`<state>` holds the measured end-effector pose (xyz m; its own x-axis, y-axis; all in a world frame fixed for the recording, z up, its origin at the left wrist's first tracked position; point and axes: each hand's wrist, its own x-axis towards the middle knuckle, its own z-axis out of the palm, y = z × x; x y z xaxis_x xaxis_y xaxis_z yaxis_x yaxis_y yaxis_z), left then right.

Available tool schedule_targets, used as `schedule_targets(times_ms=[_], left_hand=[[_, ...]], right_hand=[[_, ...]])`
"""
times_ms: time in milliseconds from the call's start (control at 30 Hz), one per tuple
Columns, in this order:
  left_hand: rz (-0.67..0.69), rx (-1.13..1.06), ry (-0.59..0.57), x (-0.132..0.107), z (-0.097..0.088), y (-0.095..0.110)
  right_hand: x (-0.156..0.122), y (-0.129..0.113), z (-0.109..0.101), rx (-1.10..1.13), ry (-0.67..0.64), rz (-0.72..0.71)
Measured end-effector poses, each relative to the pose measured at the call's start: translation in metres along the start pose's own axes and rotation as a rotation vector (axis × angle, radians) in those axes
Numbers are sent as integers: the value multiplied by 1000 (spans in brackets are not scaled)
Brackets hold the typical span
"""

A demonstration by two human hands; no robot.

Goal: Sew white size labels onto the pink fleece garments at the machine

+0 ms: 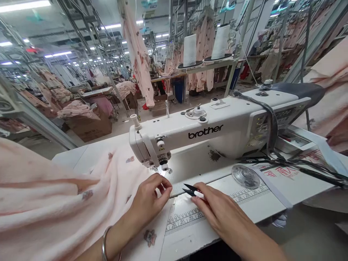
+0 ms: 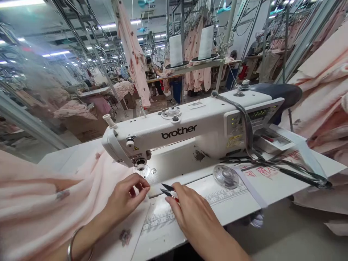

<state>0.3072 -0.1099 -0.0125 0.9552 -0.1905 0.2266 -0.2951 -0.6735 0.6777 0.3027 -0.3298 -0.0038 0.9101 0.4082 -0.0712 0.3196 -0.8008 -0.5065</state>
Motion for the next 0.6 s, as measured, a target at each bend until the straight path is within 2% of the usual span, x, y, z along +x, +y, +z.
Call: schedule_targets(times_ms=[100,267,433,533,600], left_hand=[[2,5,-3,0,1,0],[-2,4,-3,-1,2,-3],[-36,69,48,2,-4,-11],[-91,-7,70,4,-7,-15],[-131,-92,86,6,-8,-15]], right_hand=[[5,-10,13,-61,-26,52],[24,-22,28,-224,38,-7],[47,-8,14,-356,135,38],[54,3,5,-445,182,64],[50,5,7,-484,183,47]])
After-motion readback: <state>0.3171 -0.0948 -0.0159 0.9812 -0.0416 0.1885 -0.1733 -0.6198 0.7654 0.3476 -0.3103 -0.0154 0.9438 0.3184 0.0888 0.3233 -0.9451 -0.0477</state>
